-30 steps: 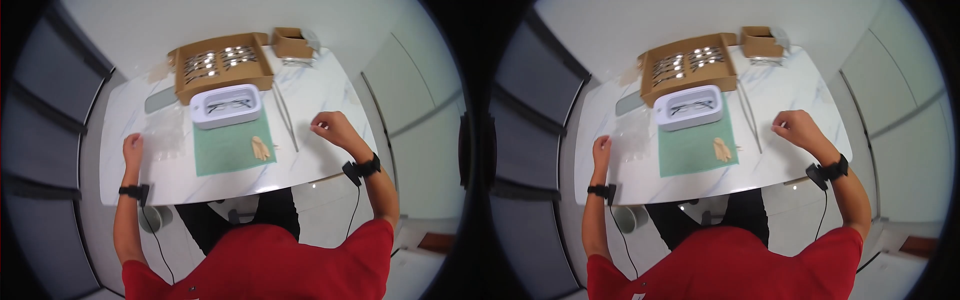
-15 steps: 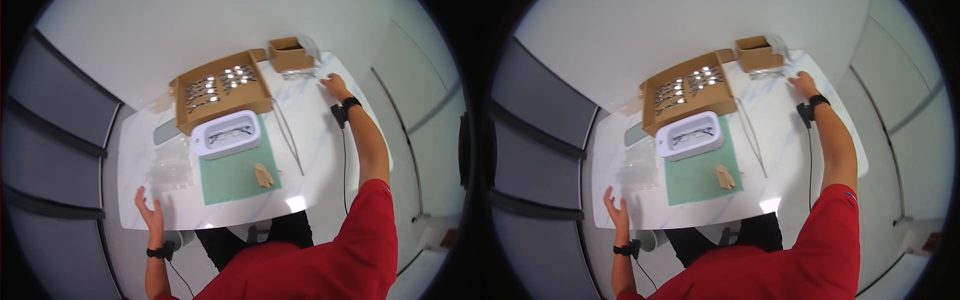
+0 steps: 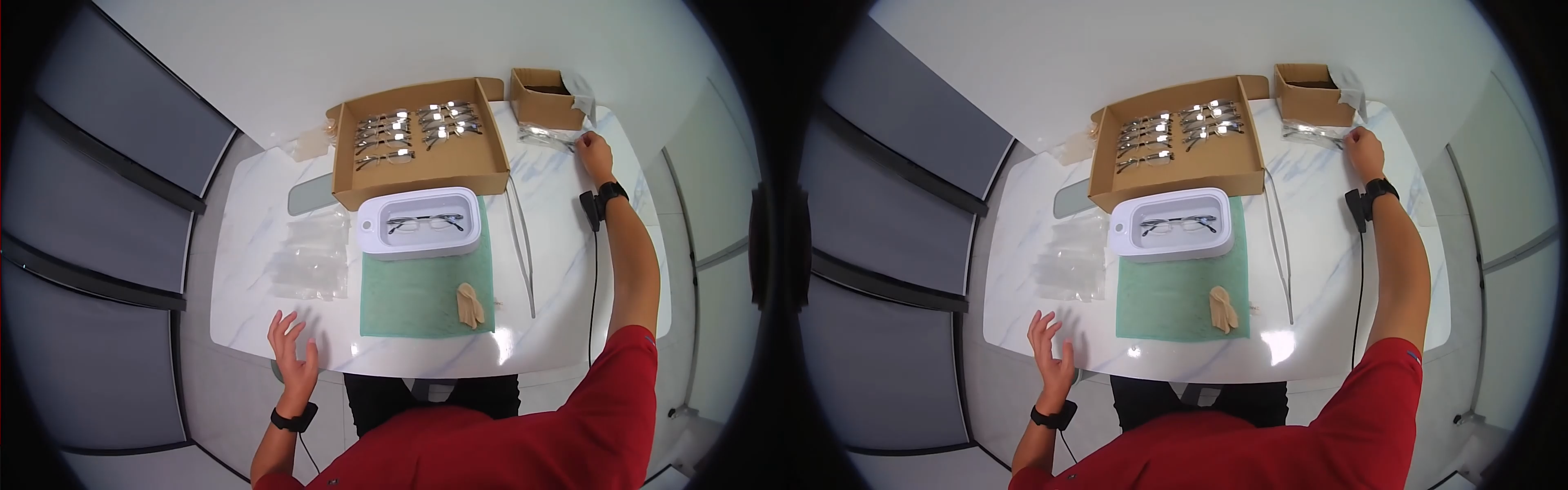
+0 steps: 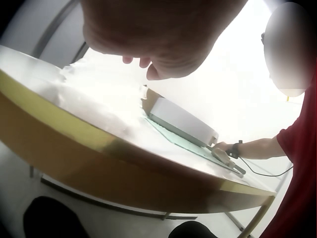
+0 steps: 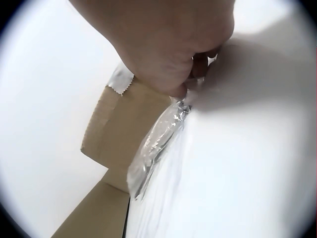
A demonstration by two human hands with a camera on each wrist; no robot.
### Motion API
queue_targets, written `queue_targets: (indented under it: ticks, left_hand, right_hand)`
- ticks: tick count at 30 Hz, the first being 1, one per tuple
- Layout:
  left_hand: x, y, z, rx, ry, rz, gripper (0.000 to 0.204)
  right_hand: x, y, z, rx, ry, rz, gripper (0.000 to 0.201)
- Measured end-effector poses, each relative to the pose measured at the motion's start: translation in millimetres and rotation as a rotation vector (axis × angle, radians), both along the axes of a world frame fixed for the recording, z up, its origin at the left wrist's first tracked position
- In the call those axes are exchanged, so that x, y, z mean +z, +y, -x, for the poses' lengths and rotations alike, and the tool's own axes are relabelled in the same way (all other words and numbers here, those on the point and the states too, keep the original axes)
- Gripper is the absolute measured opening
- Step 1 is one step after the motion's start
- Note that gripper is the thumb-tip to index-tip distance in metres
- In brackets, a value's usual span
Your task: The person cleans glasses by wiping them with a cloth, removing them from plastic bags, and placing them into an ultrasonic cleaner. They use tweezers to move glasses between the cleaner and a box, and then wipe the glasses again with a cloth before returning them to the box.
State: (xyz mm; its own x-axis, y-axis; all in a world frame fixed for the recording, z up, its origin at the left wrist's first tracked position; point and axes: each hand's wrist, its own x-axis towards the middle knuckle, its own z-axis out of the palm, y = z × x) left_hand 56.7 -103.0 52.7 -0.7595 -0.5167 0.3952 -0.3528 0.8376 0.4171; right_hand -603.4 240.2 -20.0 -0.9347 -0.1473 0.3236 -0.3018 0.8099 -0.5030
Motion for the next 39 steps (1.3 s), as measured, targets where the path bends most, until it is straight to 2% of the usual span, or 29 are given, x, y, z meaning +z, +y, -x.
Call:
queue_targets:
  ticks: [2,6,11,15,18,23,27,31,33,35,39]
  left_hand:
    - [6,5,9,-0.072,0.010,0.021,0.032]
    - [17,17,16,-0.145,0.042,0.028,0.030]
    - [24,35,20,-0.259,0.114,-0.032,0.030]
    - [30,52,36,-0.381,0.194,-0.165,0.032]
    - [39,67,52,-0.440,0.251,-0.236,0.038]
    - [56,92,80,-0.544,0.274,-0.534,0.051]
    - [68,115,100,-0.651,0.338,-0.746,0.057]
    - [65,133,103,-0.762,0.317,-1.151,0.051]
    - [66,136,99,-0.875,0.227,-1.312,0.048]
    - [68,138,90,-0.846,0.213,-1.387,0.040]
    - [69,135,84,-0.766,0.289,-1.491,0.034]
  right_hand:
    - [9,8,-15,0.057,-0.012,0.064,0.024]
    - [43,32,-42,0.150,0.114,0.061,0.024]
    - [128,44,-118,0.223,0.200,0.069,0.023]
    - [177,45,-166,0.320,0.251,0.023,0.019]
    - [217,37,-219,0.437,0.213,0.018,0.016]
    - [262,12,-312,0.775,0.015,0.148,0.008]
    - [273,-14,-360,1.045,-0.133,0.219,0.008]
    - [265,-42,-392,1.203,-0.185,0.254,0.008]
    - [260,-52,-401,1.208,-0.163,0.231,0.008]
    - [256,-60,-407,1.203,-0.097,0.191,0.008]
    - [253,-64,-417,1.110,-0.134,0.159,0.010]
